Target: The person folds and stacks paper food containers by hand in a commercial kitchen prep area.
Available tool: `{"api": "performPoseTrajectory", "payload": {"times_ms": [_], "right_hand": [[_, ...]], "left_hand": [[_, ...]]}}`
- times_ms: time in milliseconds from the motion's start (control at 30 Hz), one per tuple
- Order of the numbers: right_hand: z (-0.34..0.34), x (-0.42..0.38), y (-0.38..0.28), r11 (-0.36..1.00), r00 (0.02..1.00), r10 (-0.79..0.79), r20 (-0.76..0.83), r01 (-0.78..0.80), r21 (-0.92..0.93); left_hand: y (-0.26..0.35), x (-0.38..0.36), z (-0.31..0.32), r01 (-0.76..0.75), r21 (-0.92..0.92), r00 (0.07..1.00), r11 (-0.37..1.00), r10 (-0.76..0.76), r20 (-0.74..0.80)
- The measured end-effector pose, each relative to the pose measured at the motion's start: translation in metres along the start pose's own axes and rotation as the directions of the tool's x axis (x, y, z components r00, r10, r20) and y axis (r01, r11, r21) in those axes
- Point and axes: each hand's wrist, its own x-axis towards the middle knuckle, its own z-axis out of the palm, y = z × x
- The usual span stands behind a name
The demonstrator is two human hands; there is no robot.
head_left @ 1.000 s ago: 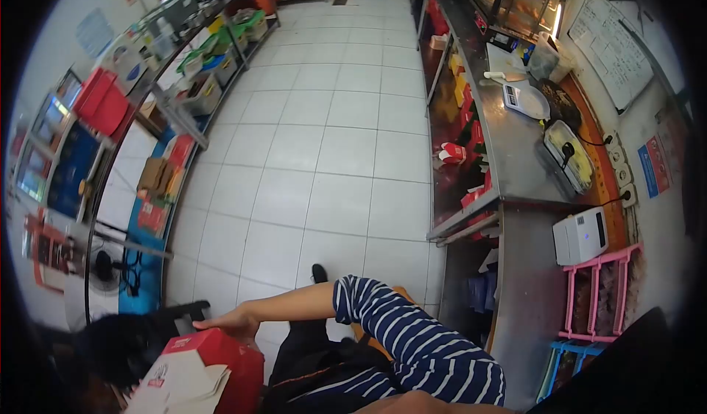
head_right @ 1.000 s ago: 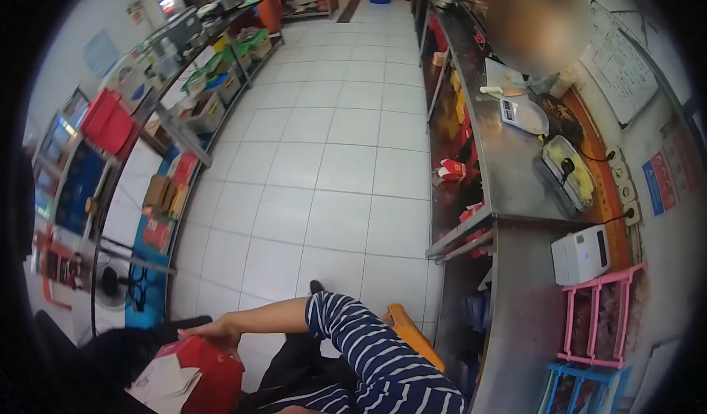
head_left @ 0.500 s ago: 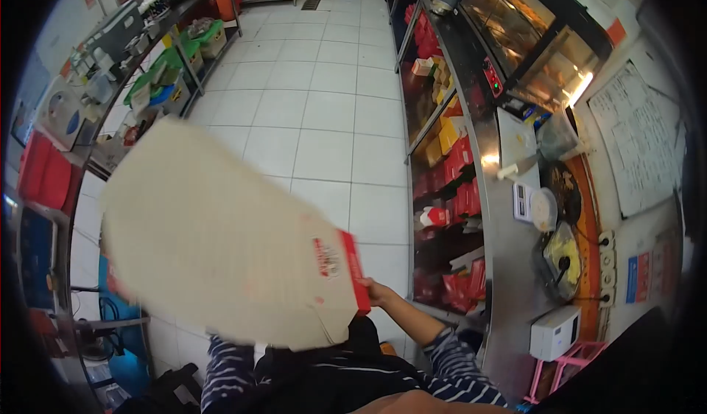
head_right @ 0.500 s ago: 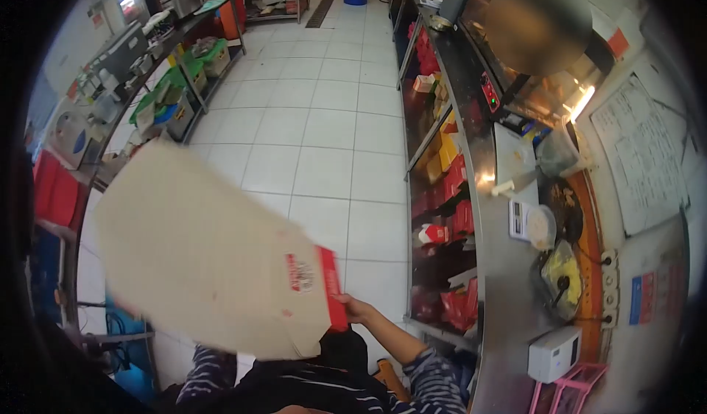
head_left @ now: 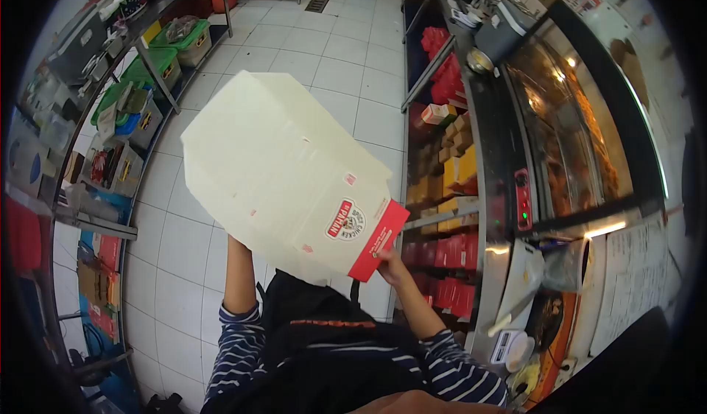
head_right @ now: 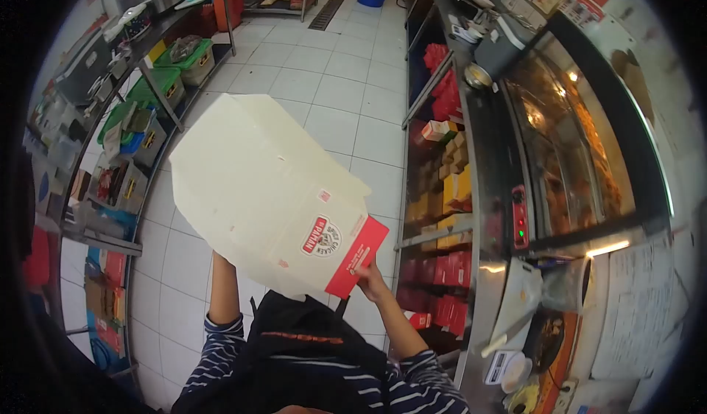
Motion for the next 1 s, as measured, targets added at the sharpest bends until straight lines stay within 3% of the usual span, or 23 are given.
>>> {"api": "performPoseTrajectory", "payload": {"times_ms": [133, 233, 367, 433, 533, 567, 633, 700, 833, 900, 1000], "right_hand": [[0.003, 0.155, -0.045, 0.993, 0.995, 0.011, -0.099, 0.001, 0.121], [0.034, 0.228, -0.108, 0.972, 0.964, -0.050, -0.262, 0.107, 0.210], [0.037, 0.334, -0.165, 0.953, 0.916, 0.019, -0.400, 0.104, 0.285], [0.015, 0.380, -0.187, 0.952, 0.914, 0.046, -0.403, 0.083, 0.295], [-0.050, 0.476, -0.237, 0.975, 0.973, 0.022, -0.229, 0.029, 0.220], [-0.071, 0.497, -0.260, 0.976, 0.969, 0.033, -0.245, 0.022, 0.219], [-0.094, 0.551, -0.316, 0.943, 0.952, 0.268, -0.145, -0.228, 0.244], [-0.099, 0.592, -0.351, 0.930, 0.911, 0.335, -0.240, -0.279, 0.238], [-0.142, 0.702, -0.390, 0.920, 0.926, 0.258, -0.275, -0.149, 0.364], [-0.162, 0.760, -0.407, 0.912, 0.914, 0.145, -0.380, 0.025, 0.409], [-0.216, 0.871, -0.436, 0.860, 0.898, 0.058, -0.437, 0.177, 0.479]], "left_hand": [[0.027, 0.161, 0.024, 0.025, -0.065, 0.999, 0.998, -0.023, 0.029], [0.039, 0.266, 0.062, 0.063, -0.126, 0.998, 0.990, -0.059, 0.036], [0.049, 0.438, 0.108, 0.114, -0.164, 0.990, 0.980, -0.100, 0.097], [0.035, 0.501, 0.131, 0.155, -0.201, 0.985, 0.967, -0.138, 0.100], [0.027, 0.629, 0.173, 0.182, -0.253, 0.981, 0.950, -0.160, 0.106], [0.024, 0.664, 0.190, 0.205, -0.266, 0.977, 0.942, -0.182, 0.108], [0.030, 0.744, 0.223, 0.234, -0.279, 0.970, 0.931, -0.208, 0.123], [0.030, 0.811, 0.247, 0.297, -0.270, 0.953, 0.916, -0.266, 0.145], [0.027, 0.958, 0.320, 0.396, -0.257, 0.914, 0.882, -0.352, 0.201], [0.035, 1.033, 0.382, 0.380, 0.003, 0.899, 0.925, -0.369, 0.236], [-0.001, 1.147, 0.434, 0.367, 0.203, 0.881, 0.908, -0.409, 0.239]]}}
